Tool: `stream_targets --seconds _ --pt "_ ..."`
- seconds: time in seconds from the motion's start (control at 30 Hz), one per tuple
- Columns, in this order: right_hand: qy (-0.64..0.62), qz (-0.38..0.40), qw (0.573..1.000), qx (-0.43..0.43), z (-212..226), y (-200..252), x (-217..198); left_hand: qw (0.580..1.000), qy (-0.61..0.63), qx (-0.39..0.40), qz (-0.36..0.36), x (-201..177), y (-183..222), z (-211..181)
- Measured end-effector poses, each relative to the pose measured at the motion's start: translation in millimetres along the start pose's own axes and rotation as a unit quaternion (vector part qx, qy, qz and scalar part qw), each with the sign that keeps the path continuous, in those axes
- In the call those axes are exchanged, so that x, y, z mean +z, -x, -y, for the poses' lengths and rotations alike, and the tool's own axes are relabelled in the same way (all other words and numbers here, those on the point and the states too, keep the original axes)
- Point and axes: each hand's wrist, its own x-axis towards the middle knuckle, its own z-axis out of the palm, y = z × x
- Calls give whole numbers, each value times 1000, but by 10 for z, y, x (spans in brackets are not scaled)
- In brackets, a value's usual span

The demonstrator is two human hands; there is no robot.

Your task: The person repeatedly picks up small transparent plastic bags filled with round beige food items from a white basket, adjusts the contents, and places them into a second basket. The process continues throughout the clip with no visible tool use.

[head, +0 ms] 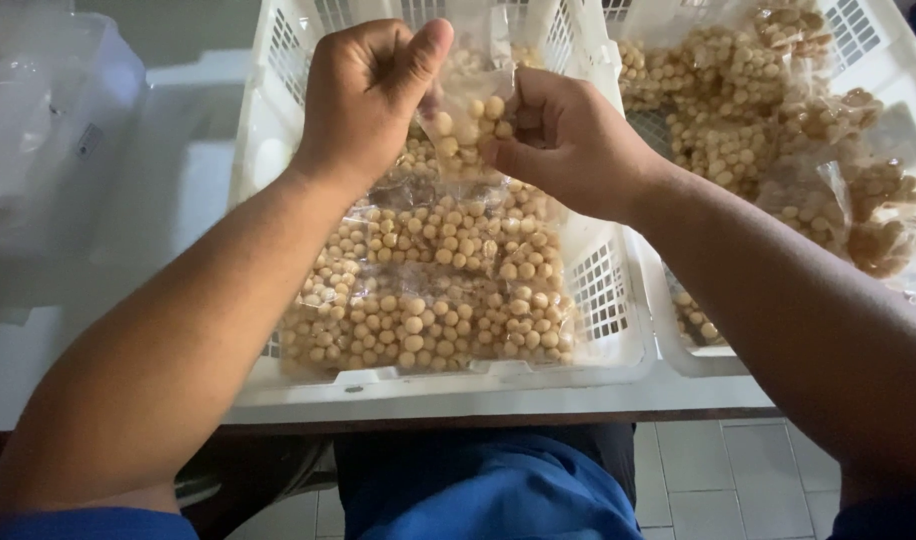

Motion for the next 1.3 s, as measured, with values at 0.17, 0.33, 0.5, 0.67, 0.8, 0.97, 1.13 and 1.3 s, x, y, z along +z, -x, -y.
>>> stream_targets --seconds 0.17,0.33,0.5,0.67,0.8,0.97,1.13,1.3 --pt "-15 -59 998 -5 42 6 -10 998 21 -20 58 16 0 1" --pt "-37 -103 994 -14 2 -8 -78 988 67 -60 124 97 44 38" --pt "54 -140 989 1 -58 -1 -100 992 49 -36 113 101 50 -10" --pt "28 -131 991 -1 36 14 -78 988 78 -62 114 98 59 -44" --pt "-67 -102 992 -24 -24 -13 -78 986 102 -62 117 121 50 -49" --pt "-77 -98 992 -31 20 -19 -60 990 57 -44 125 96 50 -19" --pt "-37 -104 994 -8 67 8 -84 985 87 -69 132 63 46 -44" --pt "-3 -111 994 12 25 0 -107 984 90 -62 139 31 57 -97"
